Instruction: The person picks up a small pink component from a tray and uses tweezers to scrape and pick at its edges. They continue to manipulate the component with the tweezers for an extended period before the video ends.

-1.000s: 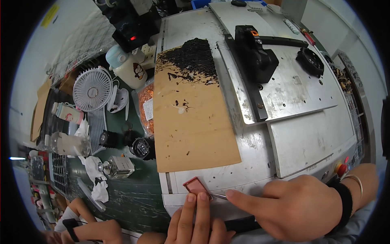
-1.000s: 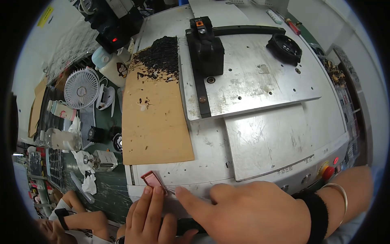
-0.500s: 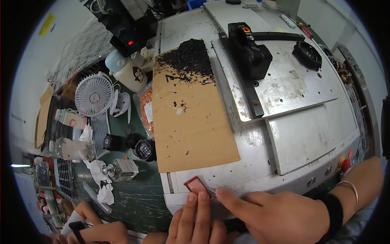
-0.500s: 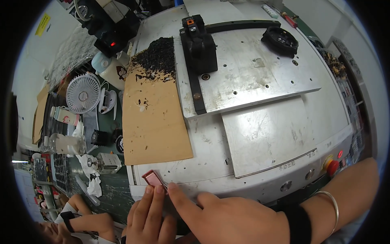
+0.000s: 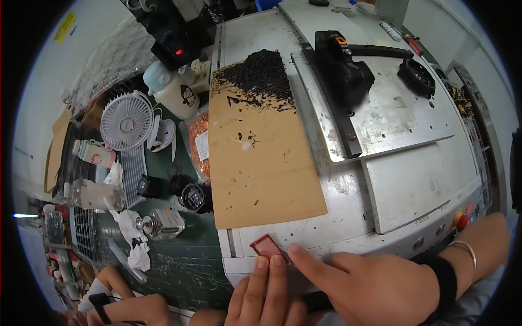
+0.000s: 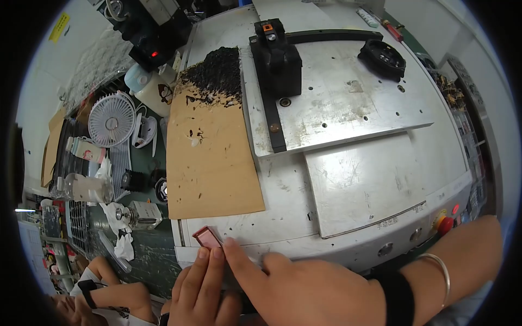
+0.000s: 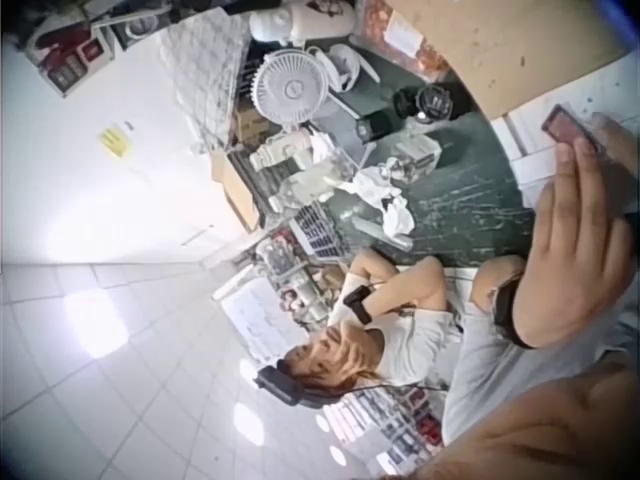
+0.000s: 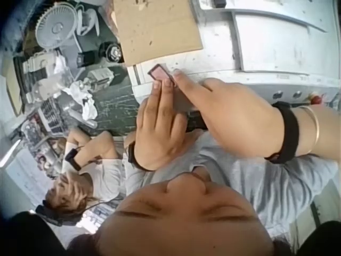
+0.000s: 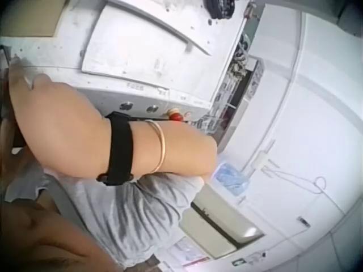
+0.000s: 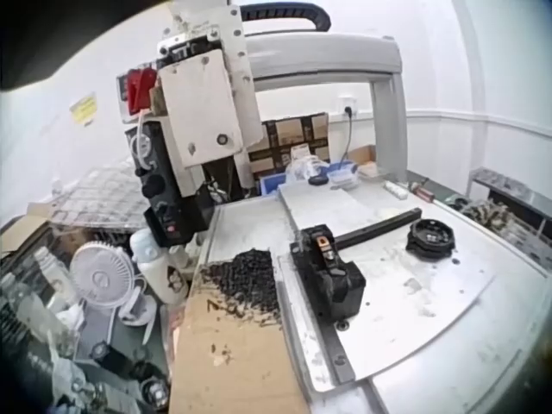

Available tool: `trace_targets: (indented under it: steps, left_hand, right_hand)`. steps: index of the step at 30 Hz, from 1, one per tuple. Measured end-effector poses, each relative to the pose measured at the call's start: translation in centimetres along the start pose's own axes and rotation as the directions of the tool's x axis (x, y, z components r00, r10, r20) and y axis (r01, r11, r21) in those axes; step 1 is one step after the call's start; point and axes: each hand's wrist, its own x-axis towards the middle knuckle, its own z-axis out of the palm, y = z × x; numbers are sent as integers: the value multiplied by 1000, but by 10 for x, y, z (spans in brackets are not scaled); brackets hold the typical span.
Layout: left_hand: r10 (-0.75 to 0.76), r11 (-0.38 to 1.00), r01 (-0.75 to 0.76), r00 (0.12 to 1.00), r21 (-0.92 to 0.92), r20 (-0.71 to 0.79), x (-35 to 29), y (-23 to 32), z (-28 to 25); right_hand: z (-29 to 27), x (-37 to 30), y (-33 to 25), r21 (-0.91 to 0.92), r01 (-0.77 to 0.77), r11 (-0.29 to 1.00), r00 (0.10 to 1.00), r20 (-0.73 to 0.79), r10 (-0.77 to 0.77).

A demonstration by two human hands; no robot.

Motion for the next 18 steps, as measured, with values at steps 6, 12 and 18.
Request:
trace_targets:
  steps: [6,12,18]
  left_hand:
    - [-19,1000,19,999,9,33,1,0,1]
    - [-163,976,96,914,-194,-372,-2,2,46]
    - [4,999,-1,999,44,-52,-1,0,7]
  right_hand:
    - [-6,-1,-13,-221,-164,961,939,263,221]
    - [-6,11,-7,-145,-116,983,966,212,146]
    - [2,5,-1,-110,-88,990,996,25,91]
